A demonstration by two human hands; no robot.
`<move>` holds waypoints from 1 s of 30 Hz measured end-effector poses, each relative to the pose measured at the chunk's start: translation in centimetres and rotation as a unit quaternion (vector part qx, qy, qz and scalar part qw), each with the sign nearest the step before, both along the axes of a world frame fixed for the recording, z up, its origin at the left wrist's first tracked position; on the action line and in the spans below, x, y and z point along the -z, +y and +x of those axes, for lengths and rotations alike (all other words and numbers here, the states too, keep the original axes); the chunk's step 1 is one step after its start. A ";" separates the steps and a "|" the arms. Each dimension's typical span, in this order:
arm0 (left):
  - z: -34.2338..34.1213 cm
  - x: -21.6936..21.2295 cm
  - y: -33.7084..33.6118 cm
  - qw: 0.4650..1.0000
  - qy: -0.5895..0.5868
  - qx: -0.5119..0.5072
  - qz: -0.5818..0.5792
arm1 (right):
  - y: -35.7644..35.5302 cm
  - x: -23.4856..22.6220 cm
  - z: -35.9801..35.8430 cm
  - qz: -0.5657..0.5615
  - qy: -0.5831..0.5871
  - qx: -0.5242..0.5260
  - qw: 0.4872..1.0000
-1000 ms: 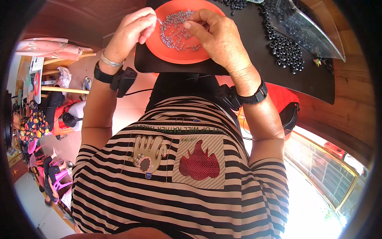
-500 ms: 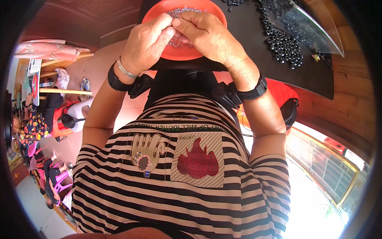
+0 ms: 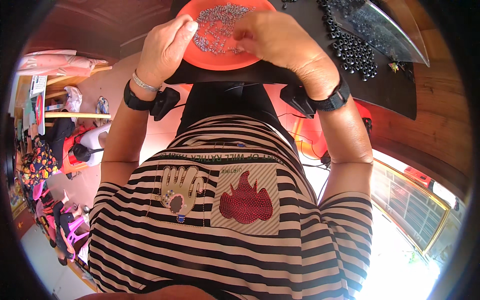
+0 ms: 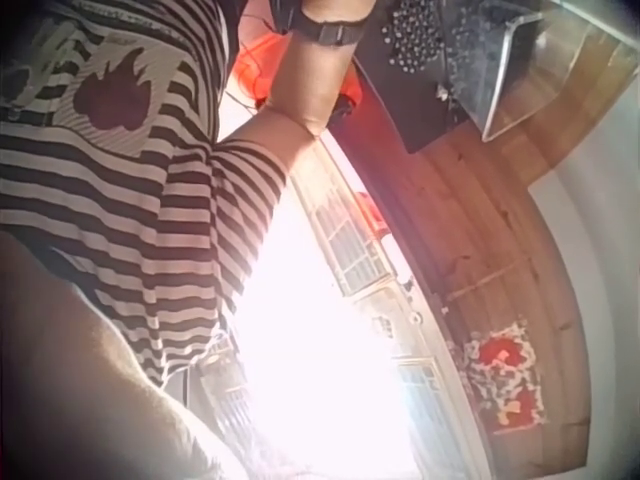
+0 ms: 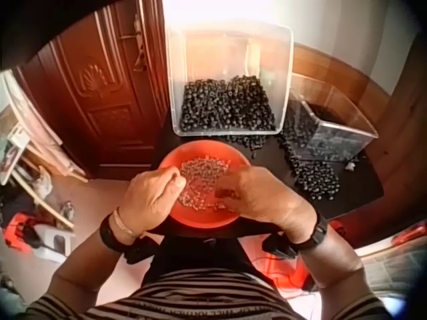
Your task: Manually sorting small metal rings from a plate into sorting bins.
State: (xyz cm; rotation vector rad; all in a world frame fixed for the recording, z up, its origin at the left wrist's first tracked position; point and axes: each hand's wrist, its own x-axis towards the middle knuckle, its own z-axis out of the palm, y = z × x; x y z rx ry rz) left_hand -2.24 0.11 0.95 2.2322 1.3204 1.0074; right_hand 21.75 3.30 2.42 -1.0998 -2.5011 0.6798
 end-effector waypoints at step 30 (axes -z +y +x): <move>-2.6 2.9 -2.3 0.983 0.046 0.082 0.157 | 0.0 3.1 -2.6 0.174 0.023 -0.009 0.984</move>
